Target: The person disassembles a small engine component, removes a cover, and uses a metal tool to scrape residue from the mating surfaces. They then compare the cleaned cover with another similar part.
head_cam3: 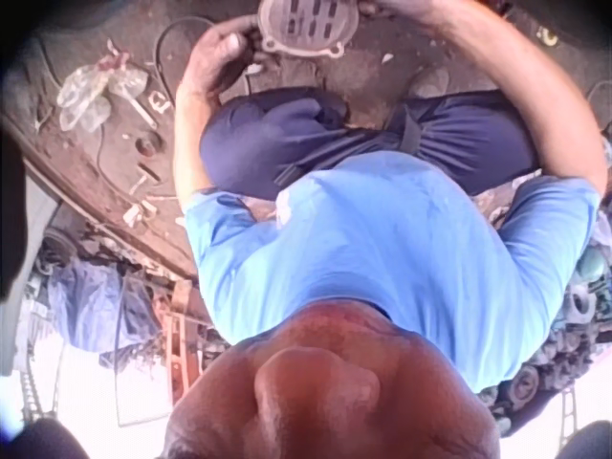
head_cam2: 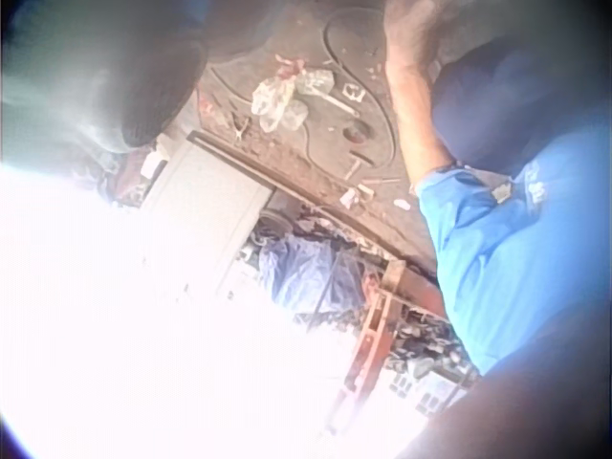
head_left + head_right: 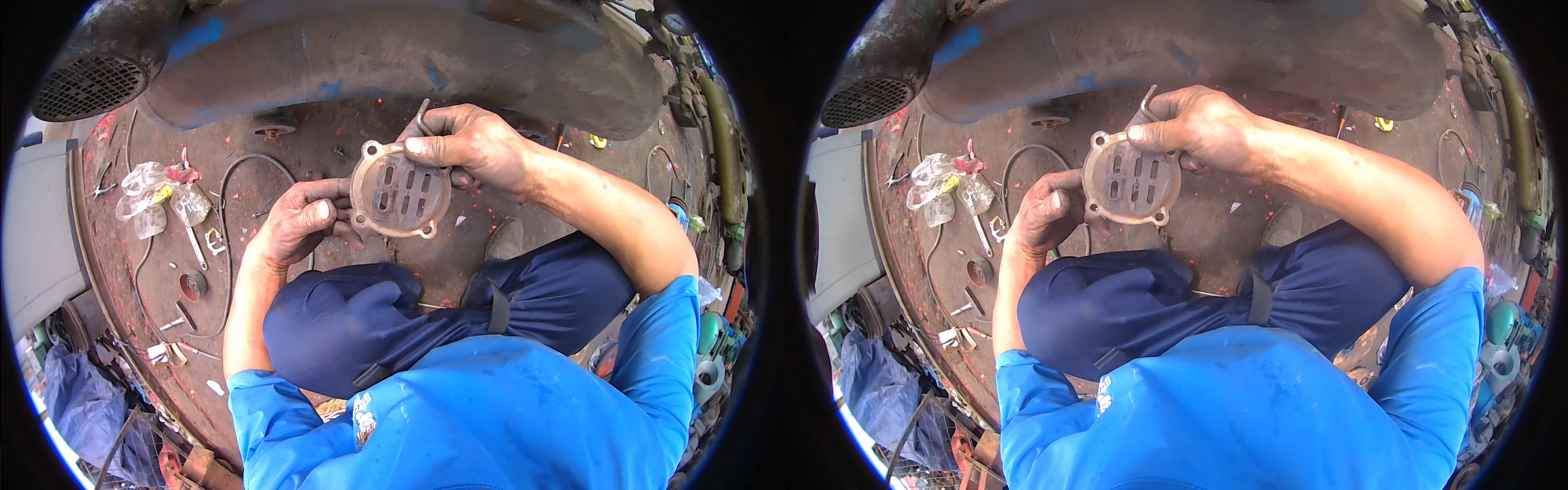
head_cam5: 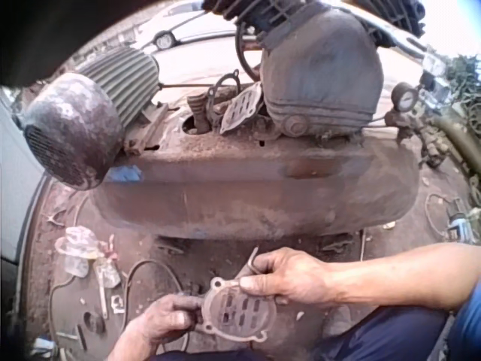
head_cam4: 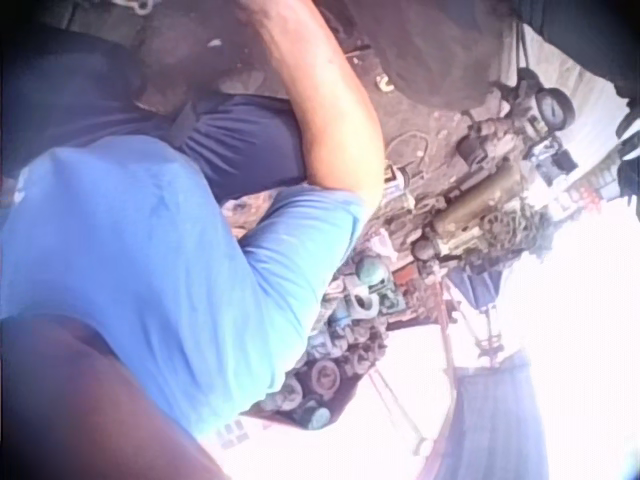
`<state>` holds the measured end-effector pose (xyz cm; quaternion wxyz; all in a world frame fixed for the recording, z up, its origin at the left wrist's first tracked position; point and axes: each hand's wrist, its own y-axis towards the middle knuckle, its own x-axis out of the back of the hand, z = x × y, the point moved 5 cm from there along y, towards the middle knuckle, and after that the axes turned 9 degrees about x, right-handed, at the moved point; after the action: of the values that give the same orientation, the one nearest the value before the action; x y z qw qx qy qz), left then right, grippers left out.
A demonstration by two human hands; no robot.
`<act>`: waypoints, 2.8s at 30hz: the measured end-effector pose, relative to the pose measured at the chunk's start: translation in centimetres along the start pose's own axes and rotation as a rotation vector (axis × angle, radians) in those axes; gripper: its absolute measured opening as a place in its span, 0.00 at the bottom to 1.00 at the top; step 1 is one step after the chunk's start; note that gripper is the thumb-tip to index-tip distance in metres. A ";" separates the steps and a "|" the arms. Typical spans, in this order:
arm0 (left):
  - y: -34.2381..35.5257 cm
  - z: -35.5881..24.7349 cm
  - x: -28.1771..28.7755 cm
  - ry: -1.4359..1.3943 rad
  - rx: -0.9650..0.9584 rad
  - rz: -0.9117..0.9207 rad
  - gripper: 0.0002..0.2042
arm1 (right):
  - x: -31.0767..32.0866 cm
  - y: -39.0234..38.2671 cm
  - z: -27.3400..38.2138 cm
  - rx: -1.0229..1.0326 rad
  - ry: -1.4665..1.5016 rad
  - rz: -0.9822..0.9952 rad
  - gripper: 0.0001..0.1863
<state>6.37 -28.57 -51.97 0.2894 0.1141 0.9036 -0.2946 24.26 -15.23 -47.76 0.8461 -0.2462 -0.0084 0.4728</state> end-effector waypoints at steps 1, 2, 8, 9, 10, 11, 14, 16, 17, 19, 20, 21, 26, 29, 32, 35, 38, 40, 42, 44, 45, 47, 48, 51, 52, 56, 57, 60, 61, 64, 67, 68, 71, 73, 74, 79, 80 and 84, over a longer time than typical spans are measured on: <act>0.3 -0.9 -1.0 0.059 0.018 0.062 0.29 | 0.0 -0.1 0.2 0.005 0.008 -0.002 0.22; 0.5 -1.6 -1.5 0.086 0.046 0.052 0.28 | 0.1 -0.3 0.2 0.014 0.025 -0.007 0.22; 1.1 -3.2 -2.8 0.099 0.048 0.011 0.26 | 0.9 -1.0 1.2 0.052 0.064 -0.118 0.22; 1.1 -3.4 -2.6 0.106 0.048 -0.010 0.26 | 1.3 -0.9 1.0 0.069 0.098 -0.154 0.21; 0.9 -3.4 -2.2 0.111 0.046 -0.035 0.26 | 1.6 -0.7 0.9 0.085 0.131 -0.185 0.21; 0.8 -3.5 -1.9 0.116 0.044 -0.060 0.26 | 1.5 -0.8 1.4 0.094 0.170 -0.135 0.18; 0.9 -3.4 -2.1 0.042 -0.087 -0.112 0.25 | 1.6 -0.9 1.5 0.118 0.084 -0.163 0.17; 0.8 -3.3 -2.0 0.018 -0.108 -0.099 0.23 | 1.1 -1.0 1.8 0.138 0.040 -0.175 0.17; 0.8 -3.2 -1.9 0.020 -0.102 -0.091 0.23 | 1.1 -1.0 1.7 0.144 0.028 -0.174 0.17; 0.7 -3.1 -2.0 0.023 -0.087 -0.059 0.23 | 1.2 -1.0 1.5 0.147 0.011 -0.171 0.17; 0.7 -3.2 -2.1 0.023 -0.078 -0.034 0.23 | 1.3 -1.0 1.4 0.143 0.007 -0.170 0.17; 0.7 -3.2 -2.2 0.023 -0.069 -0.009 0.23 | 1.4 -1.0 1.3 0.139 0.003 -0.169 0.17; 1.0 -2.0 -1.9 0.044 -0.031 0.050 0.25 | 1.2 -1.1 1.6 0.160 -0.009 -0.166 0.17; 1.0 -1.8 -0.9 0.102 -0.011 0.053 0.23 | 1.3 -0.8 1.1 0.154 -0.034 -0.158 0.16; 1.1 -2.3 -0.1 0.101 -0.026 -0.086 0.20 | 1.4 -0.4 0.3 0.160 -0.074 -0.164 0.15; 1.4 -3.3 1.5 0.163 -0.037 -0.184 0.16 | 1.2 -0.2 -0.6 0.121 -0.166 -0.154 0.14; 1.0 -3.4 3.5 0.224 -0.014 -0.263 0.15 | -0.5 0.2 -1.9 -0.001 -0.242 -0.120 0.14; 0.6 -3.0 4.9 0.326 0.004 -0.285 0.15 | -1.2 1.9 -3.3 -0.059 -0.309 -0.112 0.12; 0.1 -2.1 6.5 0.387 0.040 -0.327 0.14 | -1.1 4.4 -4.6 -0.072 -0.374 -0.056 0.11; -0.7 -0.2 9.2 0.427 0.086 -0.390 0.14 | -1.5 6.8 -6.0 -0.102 -0.397 -0.061 0.10; -1.1 0.9 10.7 0.457 0.086 -0.438 0.15 | -1.4 7.9 -6.9 -0.121 -0.391 -0.054 0.10; -1.7 3.5 13.3 0.464 0.173 -0.497 0.15 | -1.3 9.4 -9.5 -0.150 -0.415 -0.048 0.09; -2.3 4.9 15.0 0.496 0.204 -0.542 0.16 | -1.3 9.6 -10.9 -0.210 -0.389 -0.038 0.09; -3.6 10.1 20.7 0.449 0.293 -0.595 0.17 | -1.8 9.1 -14.3 -0.240 -0.462 0.065 0.08; -3.5 11.5 22.1 0.419 0.306 -0.610 0.17 | -1.4 8.7 -15.4 -0.247 -0.472 0.082 0.09; -3.7 14.8 24.9 0.337 0.358 -0.652 0.16 | -1.1 7.4 -16.8 -0.355 -0.494 0.090 0.09; -3.4 15.3 25.2 0.338 0.350 -0.656 0.15 | -0.9 7.4 -17.1 -0.365 -0.499 0.088 0.09; -2.9 15.8 25.7 0.430 0.394 -0.637 0.16 | -1.0 7.2 -17.5 -0.404 -0.498 0.087 0.10; -2.9 15.9 25.9 0.430 0.392 -0.642 0.16 | -1.2 7.3 -17.4 -0.413 -0.503 0.091 0.10; -2.8 16.1 26.1 0.439 0.384 -0.647 0.16 | -1.4 7.3 -17.6 -0.416 -0.509 0.103 0.09; -2.6 15.5 25.8 0.454 0.373 -0.642 0.15 | -1.8 7.4 -17.4 -0.438 -0.514 0.112 0.09; -2.7 15.5 25.7 0.448 0.370 -0.646 0.15 | -1.9 7.5 -17.2 -0.450 -0.517 0.114 0.10; -3.2 16.0 26.3 0.392 0.352 -0.641 0.15 | -2.1 7.8 -16.9 -0.430 -0.524 0.129 0.10; -3.3 16.1 26.4 0.315 0.329 -0.629 0.15 | -2.1 7.9 -17.1 -0.410 -0.541 0.132 0.10; -3.4 15.9 26.2 0.264 0.313 -0.621 0.15 | -2.0 8.0 -17.1 -0.400 -0.548 0.132 0.11; -4.2 17.2 25.8 0.040 0.218 -0.692 0.12 | -1.9 8.1 -17.2 -0.460 -0.521 0.117 0.12; -4.3 17.7 25.6 -0.014 0.186 -0.698 0.11 | -1.9 8.1 -17.2 -0.459 -0.522 0.119 0.12; -4.5 19.6 23.5 -0.223 0.052 -0.737 0.12 | -1.8 8.2 -16.8 -0.407 -0.526 0.113 0.12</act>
<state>-5.38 -43.04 -76.69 0.2574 -0.2438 0.8392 -0.4123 20.90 -20.07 -65.63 0.7207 -0.2797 -0.3071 0.5550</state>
